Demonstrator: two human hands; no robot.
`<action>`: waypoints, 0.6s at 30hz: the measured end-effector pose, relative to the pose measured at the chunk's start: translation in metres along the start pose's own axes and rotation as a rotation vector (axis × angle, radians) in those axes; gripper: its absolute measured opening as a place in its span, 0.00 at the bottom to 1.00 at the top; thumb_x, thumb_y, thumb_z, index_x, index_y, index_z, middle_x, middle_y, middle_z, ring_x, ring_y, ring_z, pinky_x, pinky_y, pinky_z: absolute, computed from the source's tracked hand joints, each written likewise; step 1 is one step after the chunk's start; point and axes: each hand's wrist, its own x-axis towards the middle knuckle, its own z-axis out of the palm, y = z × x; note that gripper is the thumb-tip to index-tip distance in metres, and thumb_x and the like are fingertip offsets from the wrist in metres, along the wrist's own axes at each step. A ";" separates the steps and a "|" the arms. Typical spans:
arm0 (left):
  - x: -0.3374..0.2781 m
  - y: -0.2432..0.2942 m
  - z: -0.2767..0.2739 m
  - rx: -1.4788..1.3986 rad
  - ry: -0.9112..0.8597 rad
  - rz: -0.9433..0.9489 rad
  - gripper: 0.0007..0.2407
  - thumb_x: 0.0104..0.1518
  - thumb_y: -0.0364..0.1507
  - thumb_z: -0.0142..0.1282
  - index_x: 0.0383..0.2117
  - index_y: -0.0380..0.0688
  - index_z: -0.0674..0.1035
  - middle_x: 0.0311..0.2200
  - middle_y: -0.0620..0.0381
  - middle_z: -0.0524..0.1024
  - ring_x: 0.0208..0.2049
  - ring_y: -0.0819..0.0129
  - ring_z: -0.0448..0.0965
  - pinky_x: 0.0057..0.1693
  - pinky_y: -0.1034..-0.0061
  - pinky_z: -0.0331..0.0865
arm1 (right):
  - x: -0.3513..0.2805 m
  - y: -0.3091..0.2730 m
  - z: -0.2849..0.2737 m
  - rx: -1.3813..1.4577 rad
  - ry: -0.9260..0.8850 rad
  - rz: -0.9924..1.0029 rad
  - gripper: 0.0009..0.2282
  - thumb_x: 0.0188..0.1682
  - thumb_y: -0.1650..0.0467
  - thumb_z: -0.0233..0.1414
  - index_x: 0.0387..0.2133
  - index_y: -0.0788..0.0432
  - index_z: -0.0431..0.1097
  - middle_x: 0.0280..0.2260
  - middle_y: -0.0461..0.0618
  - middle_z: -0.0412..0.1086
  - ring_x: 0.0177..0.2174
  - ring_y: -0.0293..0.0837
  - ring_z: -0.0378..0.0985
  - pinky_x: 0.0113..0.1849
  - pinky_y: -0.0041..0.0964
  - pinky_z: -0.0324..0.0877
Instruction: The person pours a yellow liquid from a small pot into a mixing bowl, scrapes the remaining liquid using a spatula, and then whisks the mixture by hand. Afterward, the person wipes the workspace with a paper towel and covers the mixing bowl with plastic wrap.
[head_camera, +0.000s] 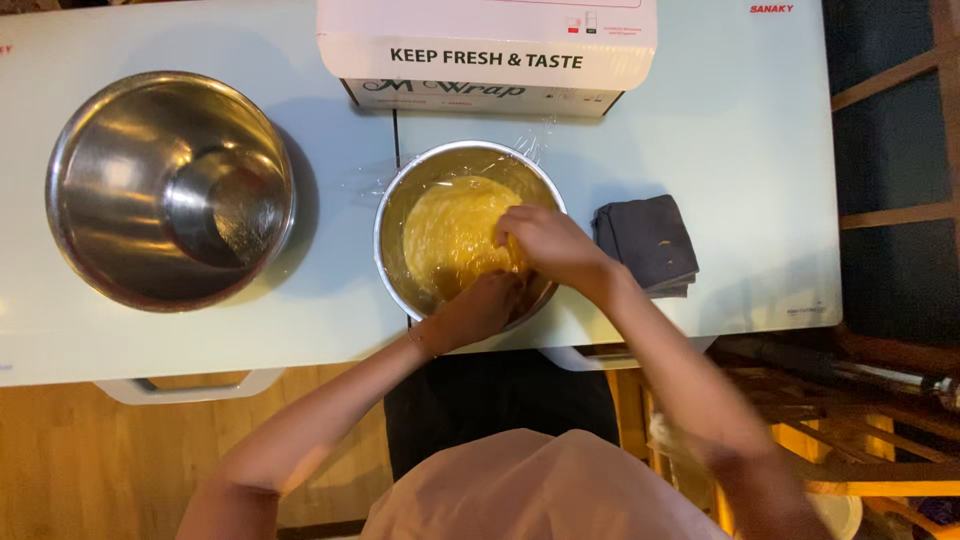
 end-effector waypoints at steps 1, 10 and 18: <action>-0.001 -0.001 0.003 -0.002 -0.021 -0.044 0.07 0.61 0.27 0.50 0.32 0.34 0.79 0.30 0.37 0.78 0.34 0.39 0.79 0.43 0.53 0.71 | 0.005 0.009 0.005 -0.122 -0.103 0.002 0.07 0.42 0.77 0.48 0.29 0.62 0.74 0.32 0.58 0.74 0.37 0.58 0.77 0.37 0.50 0.71; 0.000 -0.009 0.013 0.047 -0.055 0.054 0.09 0.56 0.26 0.53 0.38 0.35 0.79 0.33 0.38 0.79 0.37 0.40 0.76 0.46 0.53 0.69 | 0.002 0.050 0.036 -0.769 -0.597 -0.189 0.07 0.43 0.74 0.51 0.29 0.53 0.78 0.35 0.47 0.75 0.43 0.49 0.75 0.48 0.43 0.65; -0.015 0.012 0.001 -0.113 -0.038 0.071 0.09 0.56 0.29 0.53 0.36 0.37 0.82 0.39 0.39 0.80 0.40 0.42 0.78 0.48 0.56 0.72 | -0.002 0.054 0.033 -0.781 -0.573 -0.182 0.08 0.44 0.71 0.51 0.32 0.56 0.78 0.35 0.50 0.75 0.43 0.50 0.76 0.47 0.44 0.67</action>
